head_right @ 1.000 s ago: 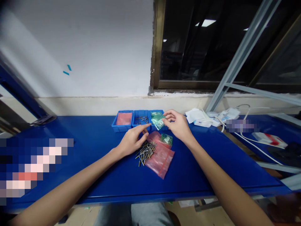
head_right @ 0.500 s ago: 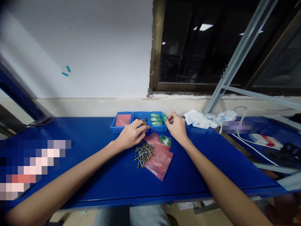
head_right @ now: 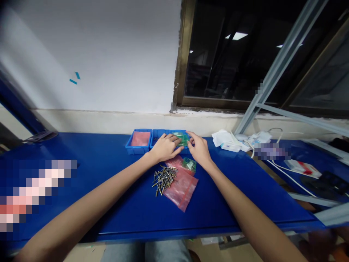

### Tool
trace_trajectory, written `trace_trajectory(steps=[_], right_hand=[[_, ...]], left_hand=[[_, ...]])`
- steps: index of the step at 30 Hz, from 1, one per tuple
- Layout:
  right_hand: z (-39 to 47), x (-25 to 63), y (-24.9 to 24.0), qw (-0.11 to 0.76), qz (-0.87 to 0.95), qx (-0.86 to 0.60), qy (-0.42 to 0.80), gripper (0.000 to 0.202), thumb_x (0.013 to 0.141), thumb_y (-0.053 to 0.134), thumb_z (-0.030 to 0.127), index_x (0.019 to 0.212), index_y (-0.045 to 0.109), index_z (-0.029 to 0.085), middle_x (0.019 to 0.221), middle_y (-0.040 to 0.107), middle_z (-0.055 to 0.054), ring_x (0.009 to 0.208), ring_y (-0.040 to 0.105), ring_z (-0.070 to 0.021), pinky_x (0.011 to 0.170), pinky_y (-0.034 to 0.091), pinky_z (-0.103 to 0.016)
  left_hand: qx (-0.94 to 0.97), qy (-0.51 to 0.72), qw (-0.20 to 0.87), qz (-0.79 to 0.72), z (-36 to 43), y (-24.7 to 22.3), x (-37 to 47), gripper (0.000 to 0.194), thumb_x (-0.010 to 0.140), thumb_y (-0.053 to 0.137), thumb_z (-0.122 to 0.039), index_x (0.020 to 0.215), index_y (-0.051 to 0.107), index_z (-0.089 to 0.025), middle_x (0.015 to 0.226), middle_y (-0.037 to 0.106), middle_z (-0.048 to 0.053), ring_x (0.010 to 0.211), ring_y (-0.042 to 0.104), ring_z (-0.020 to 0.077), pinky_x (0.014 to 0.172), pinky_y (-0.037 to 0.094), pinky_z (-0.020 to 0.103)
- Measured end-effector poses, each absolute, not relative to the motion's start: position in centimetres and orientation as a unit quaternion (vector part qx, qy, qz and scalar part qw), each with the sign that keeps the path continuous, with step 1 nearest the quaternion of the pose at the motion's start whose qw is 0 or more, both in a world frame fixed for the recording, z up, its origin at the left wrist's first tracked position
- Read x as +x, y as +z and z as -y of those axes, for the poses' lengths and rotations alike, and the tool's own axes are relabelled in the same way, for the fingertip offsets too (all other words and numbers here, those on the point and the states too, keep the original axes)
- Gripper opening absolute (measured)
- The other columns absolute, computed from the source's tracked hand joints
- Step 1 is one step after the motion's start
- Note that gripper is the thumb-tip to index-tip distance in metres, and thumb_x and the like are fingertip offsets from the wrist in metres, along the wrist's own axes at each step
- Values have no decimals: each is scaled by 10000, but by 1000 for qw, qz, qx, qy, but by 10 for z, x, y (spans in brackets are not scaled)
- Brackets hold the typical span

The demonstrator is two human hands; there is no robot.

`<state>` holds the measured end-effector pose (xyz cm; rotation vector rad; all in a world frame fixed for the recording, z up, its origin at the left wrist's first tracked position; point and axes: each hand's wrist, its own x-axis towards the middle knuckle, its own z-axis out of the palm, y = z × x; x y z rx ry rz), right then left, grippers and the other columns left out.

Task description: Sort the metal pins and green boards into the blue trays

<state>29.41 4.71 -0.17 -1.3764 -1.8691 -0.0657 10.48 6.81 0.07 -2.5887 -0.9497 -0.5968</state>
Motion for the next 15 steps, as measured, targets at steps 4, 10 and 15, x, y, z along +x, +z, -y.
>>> trace_trajectory(steps=[4,10,15], right_hand=[[-49,293,2,359,760,-539,-55,433,800,514,98,1197,673,169,874,696,-58,828,630,-217,830,463,-319],[-62,296,19,296,765,-569,-51,266,843,540,143,1044,711,174,831,731,-51,778,664,-208,732,448,-271],[-68,298,22,291,757,-584,-40,206,894,553,196,864,756,168,861,768,-71,813,694,-211,733,448,-262]], left_hand=[[-908,-205,157,330,-67,2,103,450,1021,379,-456,1204,634,-133,1140,681,112,1076,569,290,901,394,416],[-913,-208,120,330,-71,9,99,406,1027,384,-421,1183,659,-166,1088,698,88,1039,596,274,882,426,402],[-915,-216,101,324,-75,9,98,352,1012,435,-353,1244,638,-184,1118,694,86,1028,613,259,874,452,399]])
